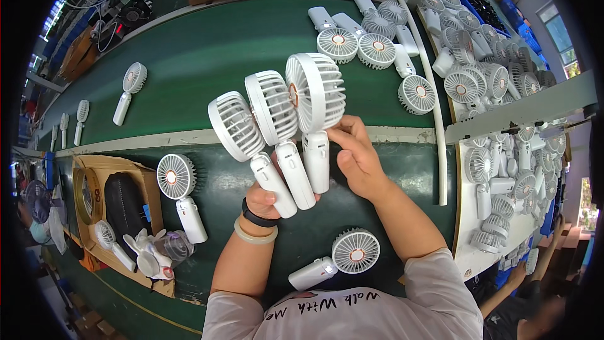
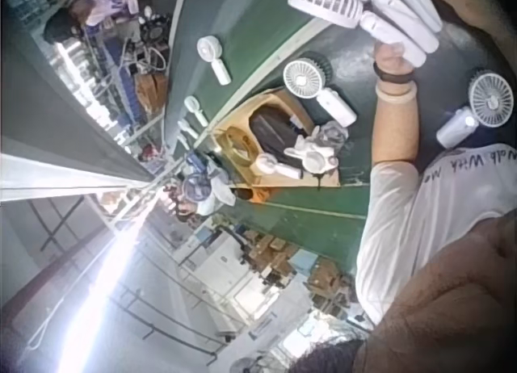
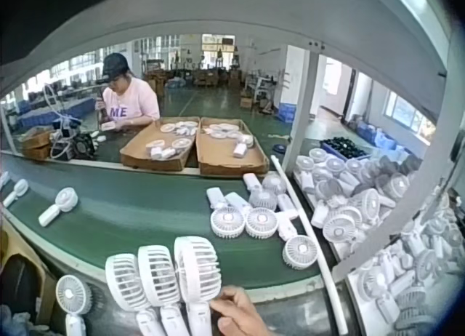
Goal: The person assembles white portable fans by picking up fan heads and bases from a green workbench and snapping them together. The person repeatedly handles multiple units, joining the components and placing the assembled fans on the table. A brief cleaning action with a cloth is performed on one fan before assembly continues.
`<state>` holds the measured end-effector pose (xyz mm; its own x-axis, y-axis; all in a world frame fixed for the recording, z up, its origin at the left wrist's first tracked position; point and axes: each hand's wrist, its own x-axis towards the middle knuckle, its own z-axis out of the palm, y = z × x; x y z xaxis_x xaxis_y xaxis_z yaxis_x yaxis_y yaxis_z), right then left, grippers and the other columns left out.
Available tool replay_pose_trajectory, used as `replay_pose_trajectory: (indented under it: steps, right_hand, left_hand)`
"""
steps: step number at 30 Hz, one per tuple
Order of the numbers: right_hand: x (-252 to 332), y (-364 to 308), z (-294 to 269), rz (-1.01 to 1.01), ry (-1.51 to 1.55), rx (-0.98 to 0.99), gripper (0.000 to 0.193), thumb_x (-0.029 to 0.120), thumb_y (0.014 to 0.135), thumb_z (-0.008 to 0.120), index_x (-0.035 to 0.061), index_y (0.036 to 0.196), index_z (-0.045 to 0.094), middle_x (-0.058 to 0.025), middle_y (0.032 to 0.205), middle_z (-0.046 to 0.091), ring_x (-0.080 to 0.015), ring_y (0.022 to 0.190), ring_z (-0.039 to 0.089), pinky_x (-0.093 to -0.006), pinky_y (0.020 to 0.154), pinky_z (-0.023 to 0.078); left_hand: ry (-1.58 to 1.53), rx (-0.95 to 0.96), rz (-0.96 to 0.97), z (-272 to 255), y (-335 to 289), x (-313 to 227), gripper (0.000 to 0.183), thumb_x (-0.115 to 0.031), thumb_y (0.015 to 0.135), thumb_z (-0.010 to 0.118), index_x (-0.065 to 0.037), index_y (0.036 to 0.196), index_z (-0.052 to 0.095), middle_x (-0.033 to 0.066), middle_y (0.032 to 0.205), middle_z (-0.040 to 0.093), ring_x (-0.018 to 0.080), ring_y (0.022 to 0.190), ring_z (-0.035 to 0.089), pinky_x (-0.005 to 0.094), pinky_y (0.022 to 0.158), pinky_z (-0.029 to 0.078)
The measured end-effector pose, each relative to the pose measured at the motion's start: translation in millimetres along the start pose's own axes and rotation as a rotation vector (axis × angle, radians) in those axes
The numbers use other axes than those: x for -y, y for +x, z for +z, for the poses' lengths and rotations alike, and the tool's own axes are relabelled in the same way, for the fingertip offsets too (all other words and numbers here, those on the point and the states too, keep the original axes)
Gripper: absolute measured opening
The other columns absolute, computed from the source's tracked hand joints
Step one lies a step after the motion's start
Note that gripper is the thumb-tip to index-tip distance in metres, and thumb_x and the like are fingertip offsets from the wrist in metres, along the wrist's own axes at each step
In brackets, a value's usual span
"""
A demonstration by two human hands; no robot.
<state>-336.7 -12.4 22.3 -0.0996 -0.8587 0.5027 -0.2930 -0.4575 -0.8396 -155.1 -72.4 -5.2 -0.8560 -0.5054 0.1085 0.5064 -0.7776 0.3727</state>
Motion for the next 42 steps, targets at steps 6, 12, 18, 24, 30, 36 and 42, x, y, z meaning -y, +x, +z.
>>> replay_pose_trajectory:
  steps: [6, 12, 18, 24, 30, 36, 42]
  right_hand:
    - [-18, -11, -14, -0.035, -0.024, 0.112, 0.054, 0.039, 0.087, 0.056, 0.0016, 0.125, 0.047, -0.0151, 0.117, 0.04, -0.0244, 0.106, 0.043, -0.0364, 0.095, 0.035]
    - [-1, -14, 10, 0.514, 0.797, 0.054, 0.087, 0.026, 0.063, 0.078, 0.0009, 0.133, 0.033, -0.0135, 0.13, 0.045, -0.0267, 0.122, 0.043, -0.0391, 0.102, 0.034]
    - [38, -24, -10, 0.385, 1.513, -0.017, 0.096, 0.047, 0.061, 0.075, 0.0039, 0.135, 0.032, -0.0226, 0.128, 0.041, -0.036, 0.116, 0.046, -0.0492, 0.096, 0.042]
    - [58, -50, -20, 0.253, 1.593, 0.015, 0.104, 0.057, 0.059, 0.075, 0.0009, 0.135, 0.03, -0.0224, 0.13, 0.037, -0.0366, 0.118, 0.043, -0.0509, 0.095, 0.041]
    - [80, -66, -31, 0.212, 1.559, -0.061, 0.1, 0.055, 0.06, 0.074, -0.0001, 0.133, 0.033, -0.0212, 0.127, 0.04, -0.0356, 0.116, 0.044, -0.0498, 0.093, 0.043]
    - [106, -86, -49, 0.178, 1.374, -0.169, 0.097, 0.056, 0.059, 0.072, 0.0025, 0.131, 0.035, -0.0202, 0.124, 0.043, -0.0361, 0.11, 0.05, -0.0451, 0.091, 0.046]
    - [138, -142, -108, 0.176, 1.058, -0.567, 0.089, 0.05, 0.063, 0.07, -0.0004, 0.129, 0.038, -0.0186, 0.119, 0.05, -0.0352, 0.106, 0.054, -0.0445, 0.092, 0.046]
  left_hand:
    - [0.24, -0.011, 0.068, 0, -1, 4, 0.078, -0.012, 0.061, 0.07, -0.006, 0.131, 0.036, 0.0183, 0.114, 0.054, 0.0376, 0.096, 0.059, 0.0445, 0.083, 0.05]
    - [1.747, -0.215, 0.421, 51, 12, 40, 0.093, -0.005, 0.063, 0.07, 0.004, 0.136, 0.013, 0.0332, 0.14, 0.009, 0.0504, 0.13, 0.012, 0.0513, 0.107, 0.016]
    - [1.574, -0.11, 0.139, 119, -41, 17, 0.098, -0.012, 0.063, 0.076, 0.005, 0.135, 0.012, 0.0305, 0.14, 0.015, 0.0482, 0.133, 0.008, 0.0514, 0.108, 0.01]
    - [1.878, -0.188, -0.139, 97, -122, 58, 0.091, -0.018, 0.066, 0.076, 0.006, 0.132, 0.019, 0.0274, 0.133, 0.027, 0.0472, 0.126, 0.023, 0.0502, 0.105, 0.021]
    - [2.26, -0.053, -0.07, 99, -136, 89, 0.066, -0.013, 0.061, 0.076, -0.004, 0.12, 0.047, 0.0199, 0.119, 0.043, 0.0406, 0.113, 0.039, 0.0466, 0.095, 0.033]
    - [2.334, -0.211, 0.007, 86, -131, 87, 0.065, -0.008, 0.063, 0.074, -0.002, 0.122, 0.048, 0.0172, 0.103, 0.05, 0.0348, 0.094, 0.048, 0.0422, 0.083, 0.039]
    - [2.411, -0.459, 0.105, 62, -114, 59, 0.061, -0.006, 0.069, 0.068, -0.001, 0.125, 0.046, 0.0209, 0.106, 0.052, 0.0379, 0.096, 0.051, 0.0429, 0.083, 0.041]
